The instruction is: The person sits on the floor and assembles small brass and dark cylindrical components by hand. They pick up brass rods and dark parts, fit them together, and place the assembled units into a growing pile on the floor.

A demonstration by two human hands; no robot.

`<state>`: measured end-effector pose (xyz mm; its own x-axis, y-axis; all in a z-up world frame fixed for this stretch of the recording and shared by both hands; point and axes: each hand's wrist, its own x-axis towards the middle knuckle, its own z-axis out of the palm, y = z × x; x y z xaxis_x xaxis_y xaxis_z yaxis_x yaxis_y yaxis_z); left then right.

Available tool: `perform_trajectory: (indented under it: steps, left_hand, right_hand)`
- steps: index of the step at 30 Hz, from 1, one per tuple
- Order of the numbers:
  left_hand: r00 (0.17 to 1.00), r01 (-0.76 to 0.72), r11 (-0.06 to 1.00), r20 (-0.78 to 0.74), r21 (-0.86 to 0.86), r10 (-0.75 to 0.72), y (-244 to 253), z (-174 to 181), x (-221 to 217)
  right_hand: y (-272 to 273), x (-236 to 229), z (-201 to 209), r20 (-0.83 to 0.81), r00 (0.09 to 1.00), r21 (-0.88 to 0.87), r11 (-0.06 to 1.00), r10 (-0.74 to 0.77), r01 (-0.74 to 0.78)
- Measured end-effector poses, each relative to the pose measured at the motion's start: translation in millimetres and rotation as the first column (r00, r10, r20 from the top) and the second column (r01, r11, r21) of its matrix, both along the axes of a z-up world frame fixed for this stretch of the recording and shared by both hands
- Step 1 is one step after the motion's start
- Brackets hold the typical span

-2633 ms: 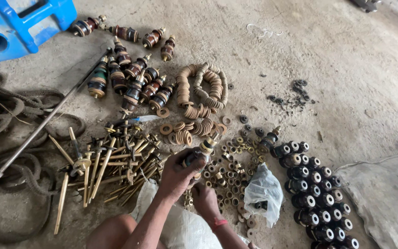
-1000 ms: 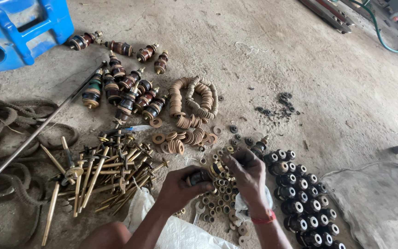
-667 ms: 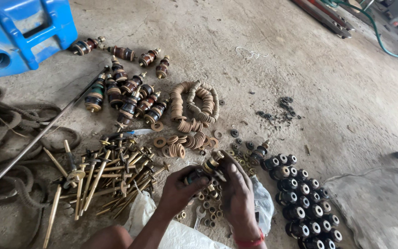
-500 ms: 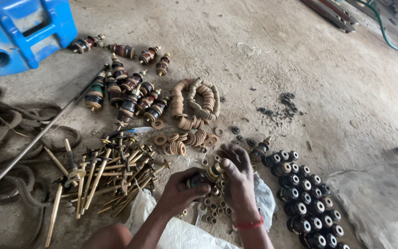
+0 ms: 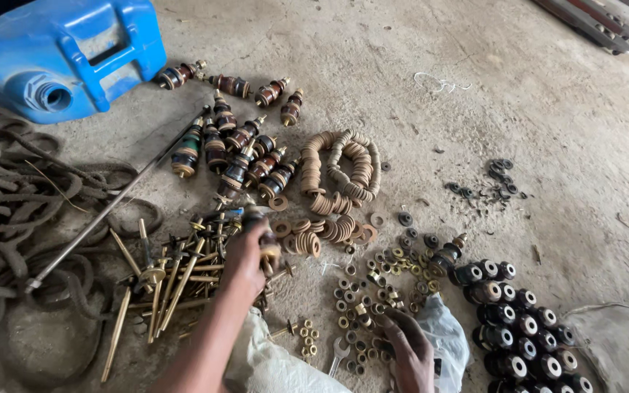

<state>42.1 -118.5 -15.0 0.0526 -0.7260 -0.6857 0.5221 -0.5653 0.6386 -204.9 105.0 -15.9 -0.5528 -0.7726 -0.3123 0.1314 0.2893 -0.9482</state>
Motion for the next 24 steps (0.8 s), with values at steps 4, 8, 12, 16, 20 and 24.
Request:
perform_trajectory:
  steps: [4, 8, 12, 16, 20, 24]
  left_hand:
    - [0.893, 0.110, 0.974, 0.449, -0.200, -0.008, -109.9, -25.5, 27.2]
    - [0.559, 0.368, 0.828, 0.812, -0.424, 0.168, -171.4, 7.1, 39.5]
    - [0.277, 0.804, 0.547, 0.961, -0.231, -0.001, -104.3, 110.3, -2.6]
    - [0.076, 0.965, 0.176, 0.851, -0.194, 0.520, 76.6, 186.4, -40.9]
    - [0.171, 0.983, -0.046, 0.778, -0.180, 0.605, 114.6, 227.5, -49.0]
    - [0.192, 0.981, -0.135, 0.768, -0.138, 0.611, 126.6, 244.3, -42.0]
  right_hand:
    - [13.2, -26.3, -68.9, 0.033, 0.999, 0.176, 0.983, 0.037, -0.043]
    - [26.8, -36.7, -109.7, 0.083, 0.996, 0.246, 0.968, 0.023, -0.043]
    - [5.8, -19.6, -122.2, -0.042, 0.980, 0.201, 0.963, 0.192, -0.180]
    - [-6.6, 20.7, -132.2, -0.439, 0.717, 0.382, 0.835, 0.541, -0.396]
    - [-29.0, 23.7, -131.6, -0.538, 0.608, 0.418, 0.811, 0.583, -0.409]
    - [-14.5, 53.0, -129.5, -0.454, 0.651, 0.421, 0.791, 0.608, -0.444]
